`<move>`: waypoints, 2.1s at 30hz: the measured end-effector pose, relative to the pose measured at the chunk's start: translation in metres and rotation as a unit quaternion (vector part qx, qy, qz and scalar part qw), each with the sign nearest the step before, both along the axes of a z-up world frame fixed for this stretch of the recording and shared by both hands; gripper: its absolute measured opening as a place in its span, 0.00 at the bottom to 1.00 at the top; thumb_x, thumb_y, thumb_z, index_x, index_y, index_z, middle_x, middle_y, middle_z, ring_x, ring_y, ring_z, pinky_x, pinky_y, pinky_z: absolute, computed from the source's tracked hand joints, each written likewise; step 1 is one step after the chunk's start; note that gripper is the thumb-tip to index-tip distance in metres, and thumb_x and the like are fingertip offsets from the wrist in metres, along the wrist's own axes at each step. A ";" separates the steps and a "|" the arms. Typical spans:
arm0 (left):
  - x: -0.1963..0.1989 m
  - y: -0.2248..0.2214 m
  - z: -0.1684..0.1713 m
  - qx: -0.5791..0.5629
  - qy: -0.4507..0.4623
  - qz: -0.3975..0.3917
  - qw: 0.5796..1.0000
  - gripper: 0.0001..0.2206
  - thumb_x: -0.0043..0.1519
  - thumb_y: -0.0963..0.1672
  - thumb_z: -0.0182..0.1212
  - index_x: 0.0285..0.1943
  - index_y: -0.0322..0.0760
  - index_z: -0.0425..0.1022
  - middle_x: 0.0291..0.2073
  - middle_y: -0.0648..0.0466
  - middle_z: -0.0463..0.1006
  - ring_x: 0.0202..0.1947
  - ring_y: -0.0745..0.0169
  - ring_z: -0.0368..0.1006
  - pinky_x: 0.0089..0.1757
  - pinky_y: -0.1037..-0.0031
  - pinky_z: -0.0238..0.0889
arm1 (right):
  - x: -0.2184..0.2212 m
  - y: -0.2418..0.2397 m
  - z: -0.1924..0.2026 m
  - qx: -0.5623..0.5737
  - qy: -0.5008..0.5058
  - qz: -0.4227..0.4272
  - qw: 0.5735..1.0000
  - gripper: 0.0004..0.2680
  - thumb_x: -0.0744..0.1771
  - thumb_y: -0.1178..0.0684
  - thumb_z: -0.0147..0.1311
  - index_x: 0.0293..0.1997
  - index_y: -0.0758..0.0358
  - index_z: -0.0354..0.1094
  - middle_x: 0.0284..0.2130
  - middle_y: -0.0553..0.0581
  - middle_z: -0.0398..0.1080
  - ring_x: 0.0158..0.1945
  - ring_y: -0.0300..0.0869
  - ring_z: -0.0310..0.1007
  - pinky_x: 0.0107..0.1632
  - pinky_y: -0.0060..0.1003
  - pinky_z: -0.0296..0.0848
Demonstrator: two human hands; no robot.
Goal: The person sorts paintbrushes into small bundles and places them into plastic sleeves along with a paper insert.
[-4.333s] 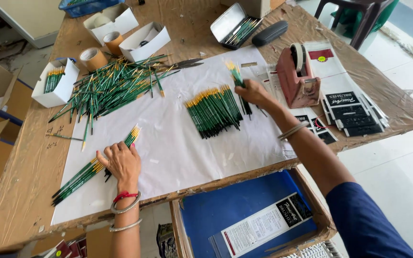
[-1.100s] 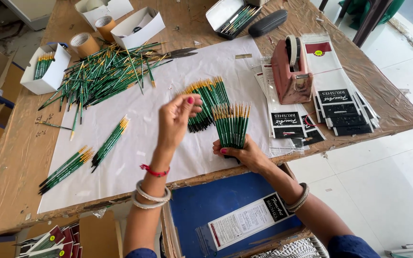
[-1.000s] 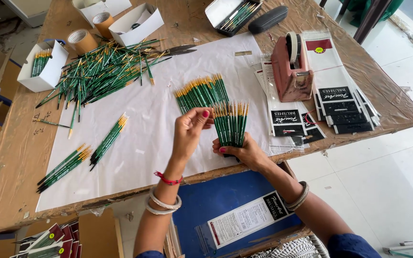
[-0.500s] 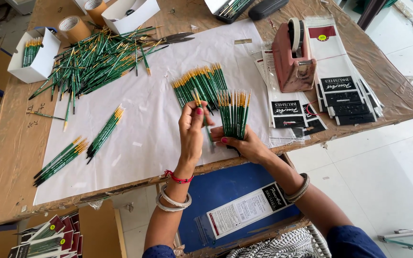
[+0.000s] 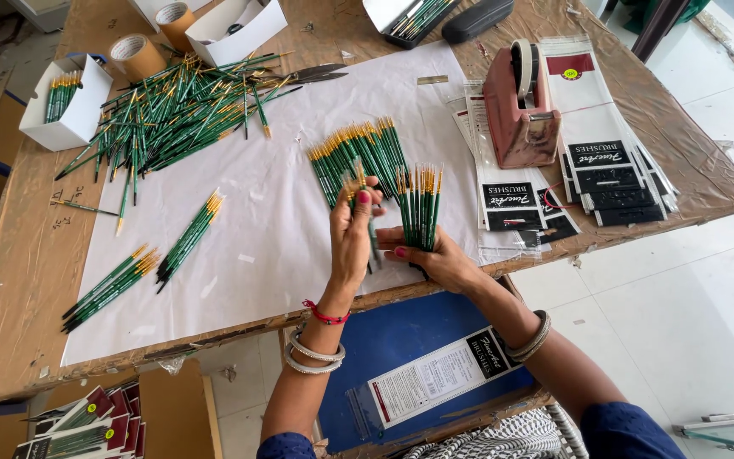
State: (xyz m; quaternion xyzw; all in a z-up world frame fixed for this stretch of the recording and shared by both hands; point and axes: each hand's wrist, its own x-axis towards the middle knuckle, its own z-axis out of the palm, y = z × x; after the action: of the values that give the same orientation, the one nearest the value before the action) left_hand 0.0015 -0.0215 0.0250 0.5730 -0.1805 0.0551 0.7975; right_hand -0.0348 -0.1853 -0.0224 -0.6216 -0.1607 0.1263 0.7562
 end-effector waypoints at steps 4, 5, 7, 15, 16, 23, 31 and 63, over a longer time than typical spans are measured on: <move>0.010 -0.001 -0.030 0.013 0.051 -0.009 0.999 0.12 0.66 0.49 0.61 0.43 0.35 0.74 0.32 0.59 0.76 0.24 0.74 0.66 0.24 0.80 0.59 | 0.000 -0.002 -0.007 -0.026 -0.024 -0.002 0.999 0.13 0.68 0.62 0.52 0.61 0.70 0.68 0.53 0.59 0.76 0.58 0.40 0.74 0.62 0.35 0.73; 0.011 -0.003 -0.038 0.088 0.010 0.001 0.996 0.12 0.67 0.48 0.63 0.44 0.34 0.76 0.28 0.56 0.73 0.23 0.71 0.63 0.24 0.79 0.56 | 0.002 -0.003 -0.016 -0.050 -0.017 -0.016 0.998 0.12 0.69 0.62 0.53 0.60 0.71 0.69 0.51 0.60 0.76 0.56 0.40 0.73 0.60 0.36 0.73; 0.008 -0.007 -0.034 0.161 -0.032 0.010 0.986 0.11 0.67 0.47 0.66 0.45 0.33 0.78 0.25 0.52 0.70 0.23 0.69 0.60 0.25 0.78 0.54 | 0.003 -0.005 -0.024 -0.076 -0.010 -0.031 0.997 0.12 0.69 0.62 0.54 0.60 0.71 0.69 0.50 0.61 0.75 0.53 0.41 0.72 0.57 0.37 0.73; 0.002 -0.001 -0.008 0.019 0.029 -0.022 0.999 0.15 0.67 0.52 0.58 0.42 0.37 0.76 0.24 0.66 0.71 0.23 0.79 0.65 0.26 0.84 0.60 | -0.001 -0.001 -0.002 -0.020 0.000 0.017 1.000 0.13 0.69 0.62 0.50 0.60 0.68 0.68 0.52 0.53 0.74 0.57 0.37 0.71 0.62 0.33 0.69; 0.004 -0.002 -0.012 0.019 0.029 -0.021 0.999 0.15 0.67 0.52 0.58 0.42 0.37 0.76 0.24 0.66 0.71 0.23 0.79 0.65 0.26 0.84 0.60 | 0.001 -0.001 -0.008 -0.021 0.000 0.017 1.000 0.13 0.69 0.62 0.50 0.60 0.68 0.68 0.52 0.53 0.74 0.57 0.37 0.71 0.62 0.33 0.69; 0.011 -0.007 -0.030 0.083 -0.015 -0.060 0.995 0.11 0.66 0.46 0.69 0.45 0.30 0.80 0.26 0.63 0.70 0.27 0.78 0.60 0.29 0.80 0.60 | 0.002 -0.003 -0.017 -0.036 0.029 0.000 0.999 0.13 0.69 0.61 0.51 0.61 0.70 0.68 0.51 0.57 0.74 0.56 0.40 0.71 0.61 0.36 0.69; 0.007 0.003 -0.005 -0.085 0.097 -0.075 0.989 0.10 0.66 0.49 0.62 0.44 0.40 0.75 0.25 0.63 0.74 0.22 0.77 0.65 0.27 0.82 0.61 | -0.002 -0.001 -0.002 -0.046 0.001 0.029 0.999 0.14 0.70 0.60 0.49 0.63 0.69 0.66 0.55 0.57 0.74 0.60 0.40 0.70 0.64 0.36 0.67; -0.030 0.019 -0.027 -0.062 -0.120 0.120 0.984 0.14 0.74 0.48 0.58 0.37 0.38 0.68 0.26 0.60 0.69 0.22 0.73 0.62 0.29 0.77 0.57 | -0.006 -0.002 -0.010 -0.031 0.010 -0.049 0.998 0.11 0.71 0.56 0.48 0.58 0.69 0.71 0.34 0.51 0.70 0.35 0.35 0.69 0.42 0.28 0.71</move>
State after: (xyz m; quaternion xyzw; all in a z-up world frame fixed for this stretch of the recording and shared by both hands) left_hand -0.0282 -0.0027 -0.0023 0.5294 -0.2011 0.2295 0.7916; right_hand -0.0411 -0.1873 -0.0320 -0.6504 -0.1182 0.1001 0.7436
